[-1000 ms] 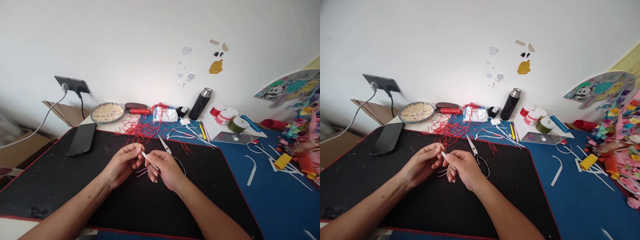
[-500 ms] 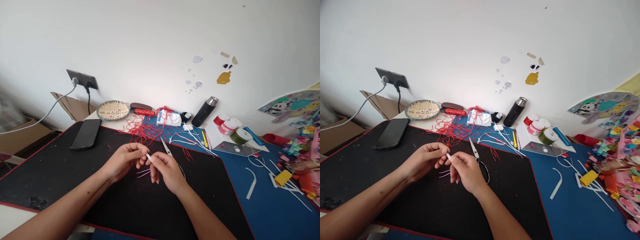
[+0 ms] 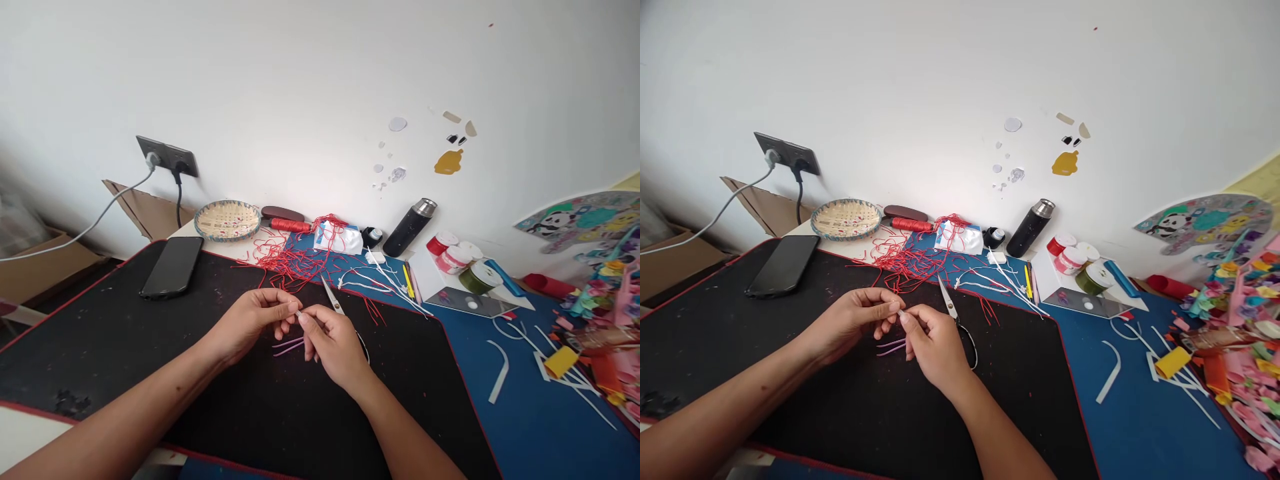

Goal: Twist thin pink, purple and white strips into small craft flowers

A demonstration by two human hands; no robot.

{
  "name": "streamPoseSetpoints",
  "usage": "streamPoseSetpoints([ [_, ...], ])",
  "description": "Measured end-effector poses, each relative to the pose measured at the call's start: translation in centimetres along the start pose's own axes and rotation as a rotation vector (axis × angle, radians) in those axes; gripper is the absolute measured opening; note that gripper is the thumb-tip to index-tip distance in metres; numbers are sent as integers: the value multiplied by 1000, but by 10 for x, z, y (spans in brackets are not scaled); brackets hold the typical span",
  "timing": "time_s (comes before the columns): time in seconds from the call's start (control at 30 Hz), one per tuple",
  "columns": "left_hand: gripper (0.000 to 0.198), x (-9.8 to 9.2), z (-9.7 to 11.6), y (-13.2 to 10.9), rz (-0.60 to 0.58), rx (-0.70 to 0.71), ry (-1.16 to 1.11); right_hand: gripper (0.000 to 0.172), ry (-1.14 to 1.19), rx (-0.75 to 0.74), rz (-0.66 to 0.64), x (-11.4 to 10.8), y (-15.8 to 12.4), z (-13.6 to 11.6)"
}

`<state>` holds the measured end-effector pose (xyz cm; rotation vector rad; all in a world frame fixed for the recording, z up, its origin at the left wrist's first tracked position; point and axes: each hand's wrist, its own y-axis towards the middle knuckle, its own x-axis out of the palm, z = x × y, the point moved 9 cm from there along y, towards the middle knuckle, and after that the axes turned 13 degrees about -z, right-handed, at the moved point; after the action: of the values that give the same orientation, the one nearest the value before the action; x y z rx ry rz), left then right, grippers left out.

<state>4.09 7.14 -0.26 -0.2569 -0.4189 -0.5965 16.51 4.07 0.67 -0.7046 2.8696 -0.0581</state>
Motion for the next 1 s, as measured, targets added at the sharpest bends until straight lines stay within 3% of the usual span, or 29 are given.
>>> streamPoseSetpoints([
  [0.37,26,4,-2,1,-91,13,-63,37,457,71,-142,13,4,11],
  [0.6,26,-6,0,1,14,2,36,46,225,72,-92,8,4,11],
  [0.83,22,-9,1,1,45,37,37,36,-19,44,-22,2,1,8],
  [1.0,25,-6,-4,1,16,-2,-22,38,58,64,-46,5,1,7],
])
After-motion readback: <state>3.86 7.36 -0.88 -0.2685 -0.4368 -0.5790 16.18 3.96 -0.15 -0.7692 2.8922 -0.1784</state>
